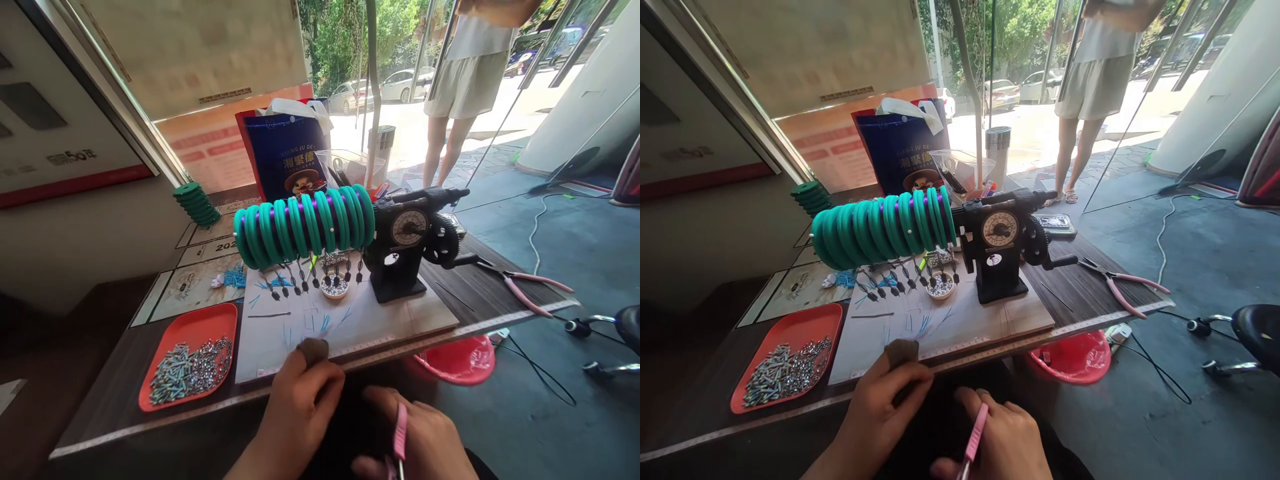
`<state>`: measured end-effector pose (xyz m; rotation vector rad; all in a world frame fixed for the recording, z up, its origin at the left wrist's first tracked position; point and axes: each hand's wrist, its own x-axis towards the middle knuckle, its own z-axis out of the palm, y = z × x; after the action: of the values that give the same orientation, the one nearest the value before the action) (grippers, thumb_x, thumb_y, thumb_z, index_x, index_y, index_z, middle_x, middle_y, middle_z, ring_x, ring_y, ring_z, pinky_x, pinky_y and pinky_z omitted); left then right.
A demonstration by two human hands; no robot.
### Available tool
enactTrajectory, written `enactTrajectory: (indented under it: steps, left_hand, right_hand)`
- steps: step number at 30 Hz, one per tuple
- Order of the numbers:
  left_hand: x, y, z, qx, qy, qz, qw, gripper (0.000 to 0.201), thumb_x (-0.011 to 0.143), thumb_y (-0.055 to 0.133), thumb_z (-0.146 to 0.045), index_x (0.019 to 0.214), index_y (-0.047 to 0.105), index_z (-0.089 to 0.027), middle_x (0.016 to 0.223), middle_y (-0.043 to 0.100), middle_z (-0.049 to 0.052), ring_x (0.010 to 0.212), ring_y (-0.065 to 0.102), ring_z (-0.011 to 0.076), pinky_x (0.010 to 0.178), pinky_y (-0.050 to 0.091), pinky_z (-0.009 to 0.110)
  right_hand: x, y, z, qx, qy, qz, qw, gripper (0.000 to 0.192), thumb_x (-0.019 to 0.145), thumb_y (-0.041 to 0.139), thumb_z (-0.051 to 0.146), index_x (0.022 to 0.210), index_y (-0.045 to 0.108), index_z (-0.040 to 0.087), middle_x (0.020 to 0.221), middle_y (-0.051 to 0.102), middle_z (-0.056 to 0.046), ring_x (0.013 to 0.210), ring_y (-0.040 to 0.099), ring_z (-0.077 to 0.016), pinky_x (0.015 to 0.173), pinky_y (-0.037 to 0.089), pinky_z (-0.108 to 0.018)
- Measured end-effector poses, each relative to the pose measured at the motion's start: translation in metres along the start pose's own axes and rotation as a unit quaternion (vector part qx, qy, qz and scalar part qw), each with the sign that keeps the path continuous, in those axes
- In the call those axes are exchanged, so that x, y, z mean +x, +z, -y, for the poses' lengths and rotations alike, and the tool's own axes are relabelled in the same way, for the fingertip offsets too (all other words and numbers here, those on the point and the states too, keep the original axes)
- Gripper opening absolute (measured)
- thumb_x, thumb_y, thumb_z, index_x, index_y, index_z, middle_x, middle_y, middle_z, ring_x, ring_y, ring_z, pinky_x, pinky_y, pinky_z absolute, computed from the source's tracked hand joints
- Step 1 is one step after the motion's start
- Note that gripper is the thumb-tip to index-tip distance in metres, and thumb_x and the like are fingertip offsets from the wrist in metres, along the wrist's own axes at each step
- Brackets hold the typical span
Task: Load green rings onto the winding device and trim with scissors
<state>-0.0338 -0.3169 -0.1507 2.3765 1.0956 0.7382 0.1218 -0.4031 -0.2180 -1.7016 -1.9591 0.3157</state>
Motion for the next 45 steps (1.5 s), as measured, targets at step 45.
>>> enactTrajectory:
  steps: [45]
  left_hand:
    - [-0.016,-0.105,-0.013,-0.152,-0.193,-0.137,0.96,0.018,0.075,0.059,-0.036,0.081,0.065,-0.02,0.077,0.065,0.0,0.071,0.06,0.0118,0.062,0.046,0.018]
  right_hand:
    - [0.008,0.002,0.017,0.405,0.027,0.101,0.908,0.021,0.081,0.052,0.034,0.074,0.063,0.017,0.074,0.056,-0.004,0.069,0.054,-0.0149,0.064,0.043,-0.026]
